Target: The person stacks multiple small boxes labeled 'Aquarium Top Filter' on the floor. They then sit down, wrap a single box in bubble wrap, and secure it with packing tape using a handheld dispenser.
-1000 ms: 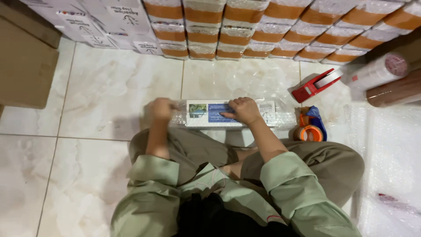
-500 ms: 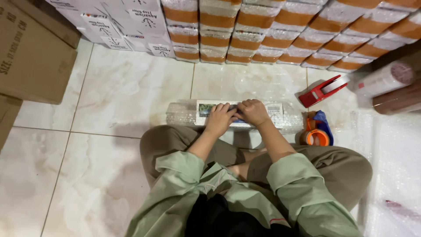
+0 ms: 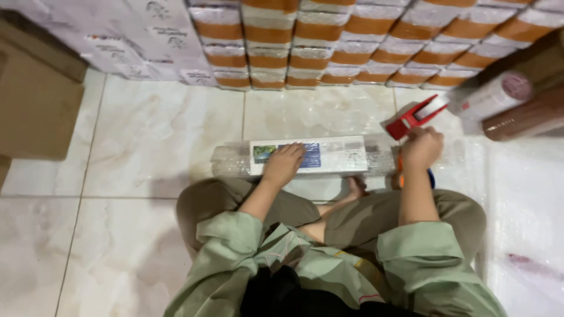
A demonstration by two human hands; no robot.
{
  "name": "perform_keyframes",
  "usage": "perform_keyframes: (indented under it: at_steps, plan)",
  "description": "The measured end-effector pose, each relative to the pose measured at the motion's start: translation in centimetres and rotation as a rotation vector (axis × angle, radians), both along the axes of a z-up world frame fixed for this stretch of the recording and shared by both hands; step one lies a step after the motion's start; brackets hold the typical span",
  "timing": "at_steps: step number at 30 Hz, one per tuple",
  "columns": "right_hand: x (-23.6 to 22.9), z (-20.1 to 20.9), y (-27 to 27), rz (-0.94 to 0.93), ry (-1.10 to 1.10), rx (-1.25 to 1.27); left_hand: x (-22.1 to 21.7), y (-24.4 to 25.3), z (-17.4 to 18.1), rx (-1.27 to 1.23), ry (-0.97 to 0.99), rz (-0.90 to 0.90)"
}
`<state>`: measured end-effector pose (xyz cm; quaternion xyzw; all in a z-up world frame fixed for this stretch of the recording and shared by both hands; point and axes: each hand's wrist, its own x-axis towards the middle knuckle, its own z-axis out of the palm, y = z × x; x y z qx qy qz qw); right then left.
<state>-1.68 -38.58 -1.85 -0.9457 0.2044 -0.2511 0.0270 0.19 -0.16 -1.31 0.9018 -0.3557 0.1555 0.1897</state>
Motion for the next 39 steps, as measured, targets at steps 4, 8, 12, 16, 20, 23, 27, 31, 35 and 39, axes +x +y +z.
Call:
perform_keyframes:
  at_steps: [4, 8, 12, 16, 20, 23, 27, 31, 35, 39]
  plan:
    - [0.5, -8.8, 5.8, 0.373, -0.098, 0.106, -0.2, -0.5, 1.4, 0.038, -0.104, 0.066]
    - [-6.4, 1.7, 23.4, 0.84, -0.141, 0.293, 0.3, -0.6, 1.5, 0.088, -0.151, 0.045]
    - [-7.2, 0.6, 25.0, 0.905, -0.014, -0.007, 0.8, -0.7, 1.3, 0.02, -0.231, 0.071]
    - [-5.3, -0.1, 24.2, 0.954, -0.022, 0.1, 0.8, -1.0, 2.3, -0.036, -0.207, 0.064]
    - [-4.4, 3.4, 23.4, 0.949, 0.036, 0.225, 0.6, -0.6, 2.3, -0.008, -0.118, 0.019]
    - [-4.1, 6.8, 21.9, 1.059, 0.094, 0.373, -0.2, -0.2, 3.7, 0.026, -0.006, 0.01]
    - [-3.5, 12.3, 19.3, 1.147, 0.497, 0.647, -1.2, 0.2, 4.2, 0.045, 0.145, -0.006]
    - [-0.9, 8.7, 11.4, 0.945, 0.78, 0.666, -0.6, 1.0, 2.3, -0.042, 0.343, -0.001]
    - [-1.0, 4.8, -1.0, 0.26, 1.019, 0.231, 0.6, 1.2, 1.0, -0.124, 0.39, -0.047]
    - [-4.0, 0.9, -6.5, -0.128, 1.043, 0.209, 1.6, 1.6, -1.6, -0.085, 0.36, -0.057]
